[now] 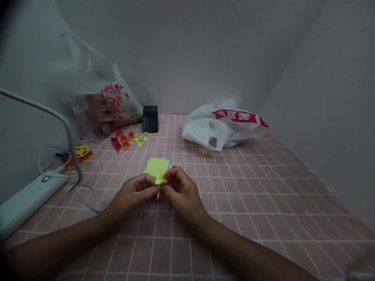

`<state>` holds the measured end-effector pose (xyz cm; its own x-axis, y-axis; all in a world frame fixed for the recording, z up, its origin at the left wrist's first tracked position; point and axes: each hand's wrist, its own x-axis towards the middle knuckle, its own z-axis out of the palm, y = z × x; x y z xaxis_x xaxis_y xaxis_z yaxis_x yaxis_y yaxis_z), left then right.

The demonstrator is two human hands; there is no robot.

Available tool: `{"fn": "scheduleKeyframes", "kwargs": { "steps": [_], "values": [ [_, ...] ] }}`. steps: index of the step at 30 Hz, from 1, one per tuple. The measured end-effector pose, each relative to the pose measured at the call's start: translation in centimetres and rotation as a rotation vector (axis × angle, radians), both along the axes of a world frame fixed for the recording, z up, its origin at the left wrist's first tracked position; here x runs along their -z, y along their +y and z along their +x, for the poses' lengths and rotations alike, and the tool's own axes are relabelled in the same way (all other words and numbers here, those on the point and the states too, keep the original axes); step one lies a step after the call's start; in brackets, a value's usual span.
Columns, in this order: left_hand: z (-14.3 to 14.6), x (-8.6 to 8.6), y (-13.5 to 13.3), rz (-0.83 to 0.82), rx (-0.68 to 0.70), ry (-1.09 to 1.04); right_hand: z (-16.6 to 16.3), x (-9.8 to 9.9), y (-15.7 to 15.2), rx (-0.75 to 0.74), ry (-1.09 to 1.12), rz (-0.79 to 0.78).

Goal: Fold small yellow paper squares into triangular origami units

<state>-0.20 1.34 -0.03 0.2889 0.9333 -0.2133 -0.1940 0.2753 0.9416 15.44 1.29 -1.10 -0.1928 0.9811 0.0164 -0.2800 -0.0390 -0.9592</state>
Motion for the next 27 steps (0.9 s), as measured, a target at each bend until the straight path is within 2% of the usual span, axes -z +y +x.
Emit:
{"fn": "scheduleKeyframes", "kwargs": {
  "steps": [8, 11, 17, 22, 25, 27],
  "values": [
    [0.2, 0.3, -0.1, -0.056, -0.008, -0.02, 0.1, -0.3, 0.0, -0.023, 0.086, -0.105],
    [0.2, 0.6, -0.1, -0.099, 0.006, -0.083, 0.1, -0.5, 0.1, 0.013, 0.039, -0.066],
    [0.2, 0.4, -0.1, -0.143, 0.02, -0.19, 0.4, -0.3, -0.1, -0.013, -0.095, 0.076],
    [0.1, -0.1, -0.3, -0.135, 0.034, -0.252, 1.0, 0.3, -0.2, 0.09, -0.422, 0.392],
    [0.1, 0.1, -0.2, -0.105, 0.016, -0.216, 1.2, 0.1, -0.2, 0.102, -0.494, 0.571],
    [0.0, 0.3, -0.1, -0.079, -0.01, -0.167, 1.2, -0.3, -0.2, 0.066, -0.493, 0.599]
  ]
}}
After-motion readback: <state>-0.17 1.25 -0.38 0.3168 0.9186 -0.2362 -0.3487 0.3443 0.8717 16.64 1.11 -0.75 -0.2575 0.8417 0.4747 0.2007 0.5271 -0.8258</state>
